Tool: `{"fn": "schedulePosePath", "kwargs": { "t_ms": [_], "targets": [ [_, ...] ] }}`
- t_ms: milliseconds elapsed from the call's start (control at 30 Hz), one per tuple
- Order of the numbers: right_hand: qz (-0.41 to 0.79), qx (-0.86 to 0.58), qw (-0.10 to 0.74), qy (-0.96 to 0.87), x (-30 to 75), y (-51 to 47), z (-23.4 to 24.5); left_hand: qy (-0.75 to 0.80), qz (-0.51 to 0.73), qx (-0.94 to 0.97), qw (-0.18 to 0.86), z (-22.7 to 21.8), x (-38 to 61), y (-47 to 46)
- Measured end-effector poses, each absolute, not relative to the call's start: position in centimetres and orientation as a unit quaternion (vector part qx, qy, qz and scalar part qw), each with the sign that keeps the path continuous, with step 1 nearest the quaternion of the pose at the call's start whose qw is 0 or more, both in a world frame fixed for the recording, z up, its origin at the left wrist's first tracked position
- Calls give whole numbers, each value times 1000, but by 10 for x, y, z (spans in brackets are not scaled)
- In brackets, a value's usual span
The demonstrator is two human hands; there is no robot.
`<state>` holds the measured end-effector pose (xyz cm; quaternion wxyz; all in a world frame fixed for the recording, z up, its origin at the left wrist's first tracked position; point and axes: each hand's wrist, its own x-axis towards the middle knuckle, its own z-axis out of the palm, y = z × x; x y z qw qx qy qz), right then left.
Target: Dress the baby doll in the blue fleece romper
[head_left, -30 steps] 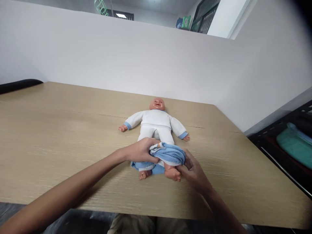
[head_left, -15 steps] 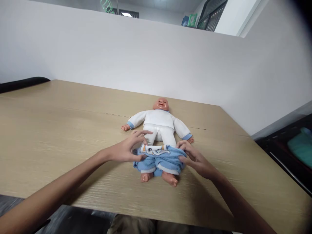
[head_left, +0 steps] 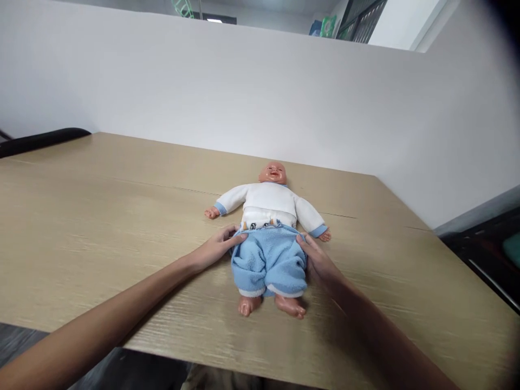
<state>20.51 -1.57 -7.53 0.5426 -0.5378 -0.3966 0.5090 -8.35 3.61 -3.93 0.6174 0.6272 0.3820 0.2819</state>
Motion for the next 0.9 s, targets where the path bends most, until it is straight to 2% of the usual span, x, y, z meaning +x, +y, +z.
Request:
{"fn": "schedulePosePath", "kwargs": {
  "t_ms": [133,367,500,667,767,900],
  "targets": [
    [559,-546,519,-346,203,-19,-78,327,302,577,685,-42,-79,35],
    [604,-470,470,-441,214,-19,-70,360,313,580,660,-42,-82,41],
    [533,-493,456,-515,220,-22,-48,366,310,636,604,-32,-90,48],
    [412,-520,452,-596,213,-15,-10,334,345,758,442,-6,-83,57],
    [371,-533,449,-614,207,3,-1,336,343,739,473,1,-71,68],
    [351,-544,474,-597,214,30,-19,357,353,666,552,-8,-62,88]
  ]
}}
